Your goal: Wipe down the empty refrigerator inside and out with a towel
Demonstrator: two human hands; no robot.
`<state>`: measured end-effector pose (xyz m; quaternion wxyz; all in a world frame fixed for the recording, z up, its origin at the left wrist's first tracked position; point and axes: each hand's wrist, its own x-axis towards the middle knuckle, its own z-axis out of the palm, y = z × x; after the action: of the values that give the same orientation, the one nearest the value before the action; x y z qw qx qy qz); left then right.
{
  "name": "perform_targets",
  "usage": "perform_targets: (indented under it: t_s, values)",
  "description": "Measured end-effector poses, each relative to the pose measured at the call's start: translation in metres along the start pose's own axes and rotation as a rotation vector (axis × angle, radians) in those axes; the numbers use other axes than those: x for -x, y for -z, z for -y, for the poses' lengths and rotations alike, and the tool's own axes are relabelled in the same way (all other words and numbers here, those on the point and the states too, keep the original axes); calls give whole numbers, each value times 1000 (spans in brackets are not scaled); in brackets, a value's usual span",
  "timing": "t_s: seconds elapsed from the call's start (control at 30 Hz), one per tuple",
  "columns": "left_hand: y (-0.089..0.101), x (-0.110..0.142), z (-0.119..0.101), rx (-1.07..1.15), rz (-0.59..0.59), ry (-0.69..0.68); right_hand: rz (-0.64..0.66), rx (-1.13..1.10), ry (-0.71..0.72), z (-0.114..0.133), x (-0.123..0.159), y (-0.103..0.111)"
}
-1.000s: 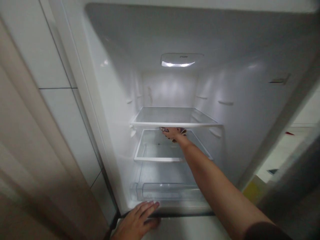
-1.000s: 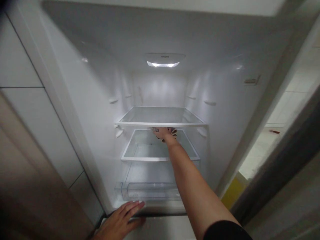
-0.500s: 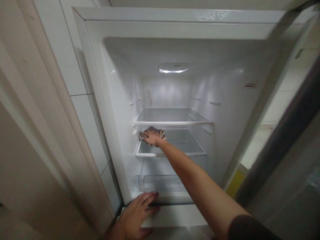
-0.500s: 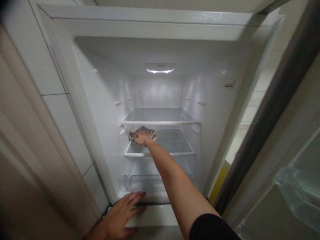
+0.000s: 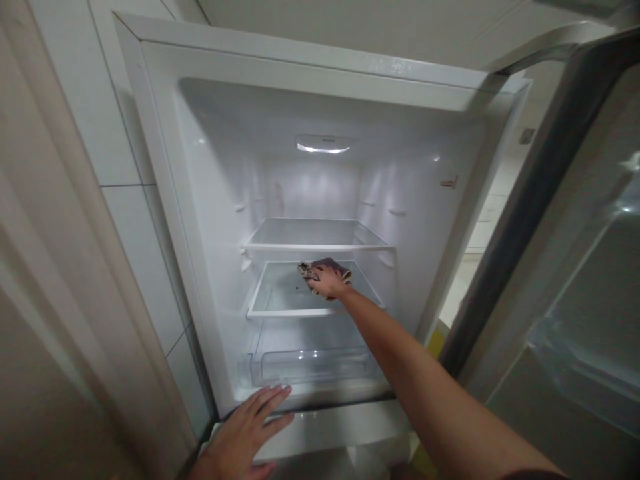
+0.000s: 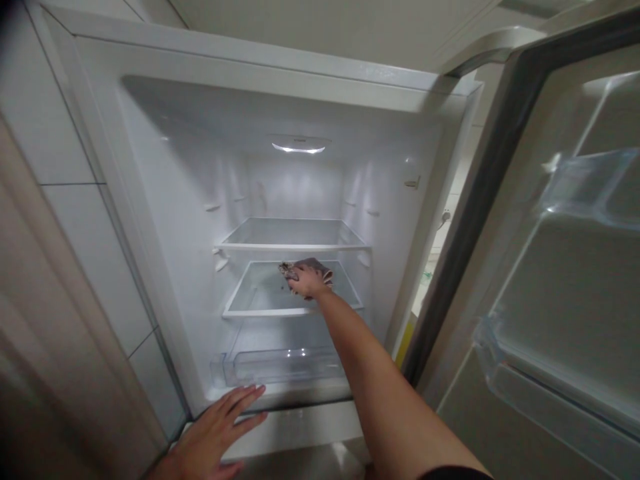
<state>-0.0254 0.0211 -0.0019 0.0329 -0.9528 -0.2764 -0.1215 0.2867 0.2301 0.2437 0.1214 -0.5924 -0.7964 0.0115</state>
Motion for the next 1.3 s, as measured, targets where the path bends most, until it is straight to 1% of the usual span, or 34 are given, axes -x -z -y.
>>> perform_targets:
  t_s: [0.07,0.13,0.23,0.33,0.37,0.43,0.53,0.6,0.7,0.73,0.8,0.9,1.07,1.13,1.2,1.3]
  values:
    - [-3,0,2,37,29,0,-2,6,-63,-5,-17,-4]
    - [-7,-1,3,71,69,12,5,1,-84,4,-37,-11]
    - [-9,-1,4,107,116,56,21,-20,-47,35,-66,-23]
    - [-8,-1,3,134,131,74,38,-45,56,73,-81,-32]
    - [-7,-1,3,137,131,70,42,-52,96,84,-81,-34]
    - [-4,-1,3,128,119,54,49,-60,164,101,-72,-36]
    - [0,0,4,81,75,21,80,-70,237,110,-41,-32]
    - [2,0,3,47,38,1,122,-75,326,105,-16,-27]
    - [5,-1,1,18,-1,-27,165,-49,492,89,17,-18]
    - [5,-1,1,13,-10,-31,167,-34,523,84,24,-15]
    - [5,-2,-1,4,-18,-33,149,-24,526,75,30,-11]
    - [5,-1,-2,-10,-9,-34,106,-43,486,71,28,-10]
    - [6,-2,-2,-11,14,-16,72,-75,447,75,19,-17]
    - [7,-2,-2,-3,17,-18,55,-92,397,69,15,-18]
    - [6,-1,-2,3,12,-18,33,-97,307,53,10,-15]
    - [3,0,-2,0,13,-4,-29,-72,79,7,2,-4]
